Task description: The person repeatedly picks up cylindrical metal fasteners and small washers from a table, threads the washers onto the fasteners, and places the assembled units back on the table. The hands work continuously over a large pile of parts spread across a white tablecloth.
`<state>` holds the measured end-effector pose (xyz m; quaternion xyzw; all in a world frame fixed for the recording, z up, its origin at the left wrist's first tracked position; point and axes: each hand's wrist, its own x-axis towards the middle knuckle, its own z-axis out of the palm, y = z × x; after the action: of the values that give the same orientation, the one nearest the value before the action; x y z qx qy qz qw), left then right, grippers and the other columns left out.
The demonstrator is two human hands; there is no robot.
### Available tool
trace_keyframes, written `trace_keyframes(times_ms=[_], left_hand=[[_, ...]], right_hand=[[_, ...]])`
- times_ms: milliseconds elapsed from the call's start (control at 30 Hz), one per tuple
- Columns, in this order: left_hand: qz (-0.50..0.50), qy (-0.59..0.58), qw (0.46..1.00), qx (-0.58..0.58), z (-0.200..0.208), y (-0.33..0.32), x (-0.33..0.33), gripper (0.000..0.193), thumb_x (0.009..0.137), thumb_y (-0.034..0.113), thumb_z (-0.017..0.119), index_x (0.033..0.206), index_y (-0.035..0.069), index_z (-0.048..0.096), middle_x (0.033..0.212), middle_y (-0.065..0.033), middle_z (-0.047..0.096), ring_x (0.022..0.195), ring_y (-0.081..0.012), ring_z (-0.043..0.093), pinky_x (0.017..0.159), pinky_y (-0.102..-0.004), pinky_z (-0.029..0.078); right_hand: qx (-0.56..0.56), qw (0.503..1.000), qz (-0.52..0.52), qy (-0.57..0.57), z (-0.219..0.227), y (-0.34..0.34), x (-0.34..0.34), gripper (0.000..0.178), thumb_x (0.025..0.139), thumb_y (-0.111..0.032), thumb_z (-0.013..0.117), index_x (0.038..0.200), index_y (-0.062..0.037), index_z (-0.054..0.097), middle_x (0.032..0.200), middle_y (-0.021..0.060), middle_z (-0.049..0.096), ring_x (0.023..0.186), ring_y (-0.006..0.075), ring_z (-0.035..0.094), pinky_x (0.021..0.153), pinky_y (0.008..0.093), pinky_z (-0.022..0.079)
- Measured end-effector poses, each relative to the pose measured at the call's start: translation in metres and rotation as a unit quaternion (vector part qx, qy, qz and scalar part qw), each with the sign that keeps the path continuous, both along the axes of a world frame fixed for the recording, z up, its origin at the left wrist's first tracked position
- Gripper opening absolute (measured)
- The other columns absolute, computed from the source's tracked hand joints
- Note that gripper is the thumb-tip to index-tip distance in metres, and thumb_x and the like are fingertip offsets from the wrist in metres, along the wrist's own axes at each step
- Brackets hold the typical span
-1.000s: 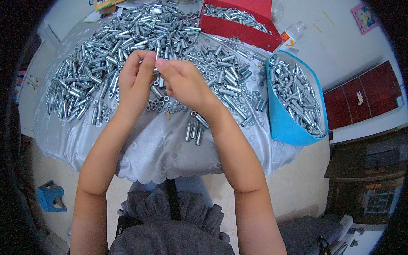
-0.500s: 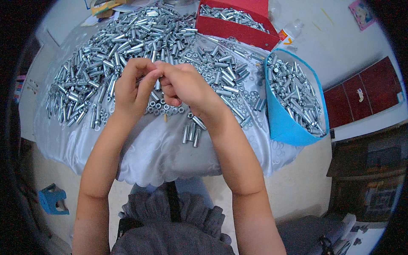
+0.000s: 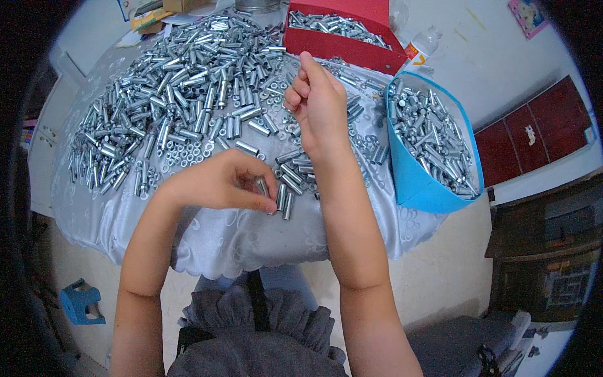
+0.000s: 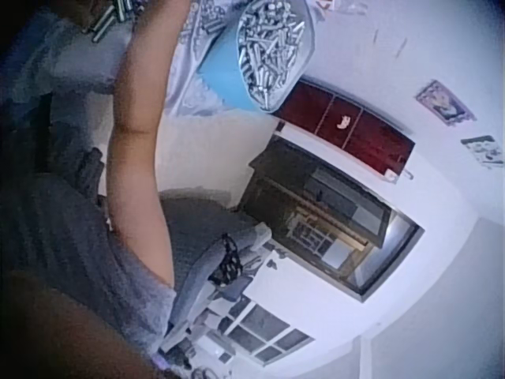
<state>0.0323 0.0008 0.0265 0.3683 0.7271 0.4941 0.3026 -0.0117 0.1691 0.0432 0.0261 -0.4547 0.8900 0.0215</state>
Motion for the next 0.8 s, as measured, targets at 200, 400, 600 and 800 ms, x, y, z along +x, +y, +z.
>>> trace_keyframes(times_ms=[200,400,600,800], left_hand=[[0.454,-0.066,0.808,0.370,0.010,-0.025,-0.035,0.043,0.081,0.026,0.063,0.114,0.003,0.049,0.094,-0.0058,0.057,0.072,-0.0071,0.050,0.066,-0.0203,0.044],[0.611,-0.091,0.715,0.329,-0.006,-0.025,-0.043,0.044,0.075,0.025,0.069,0.104,-0.002,0.051,0.090,-0.0050,0.059,0.078,-0.0090,0.051,0.068,-0.0213,0.042],[0.433,0.219,0.865,0.125,-0.025,-0.012,-0.040,0.027,0.077,0.013,0.062,0.102,0.003,0.057,0.096,-0.0059,0.060,0.090,-0.0148,0.055,0.079,-0.0287,0.041],[0.311,0.412,0.856,-0.019,-0.034,-0.004,-0.030,0.020,0.076,0.009,0.059,0.096,0.005,0.061,0.092,-0.0117,0.059,0.093,-0.0281,0.053,0.081,-0.0364,0.041]], right_hand=[[-0.025,0.999,-0.023,0.015,-0.001,0.004,-0.001,0.026,0.085,-0.024,0.056,0.068,-0.0097,0.042,0.054,-0.0039,0.032,0.050,0.0090,0.034,0.047,0.0225,0.028],[-0.032,0.999,-0.022,0.001,-0.003,0.006,-0.004,0.025,0.086,-0.023,0.054,0.068,-0.0110,0.042,0.053,-0.0042,0.032,0.049,0.0089,0.034,0.048,0.0227,0.028],[0.110,0.992,-0.065,0.010,-0.006,0.011,-0.011,0.023,0.086,-0.022,0.052,0.068,-0.0105,0.047,0.054,-0.0028,0.040,0.050,0.0096,0.039,0.049,0.0236,0.032],[0.660,0.686,-0.237,0.194,-0.036,0.014,-0.024,0.017,0.080,-0.018,0.054,0.087,-0.0066,0.064,0.076,0.0189,0.061,0.073,0.0363,0.056,0.068,0.0428,0.044]])
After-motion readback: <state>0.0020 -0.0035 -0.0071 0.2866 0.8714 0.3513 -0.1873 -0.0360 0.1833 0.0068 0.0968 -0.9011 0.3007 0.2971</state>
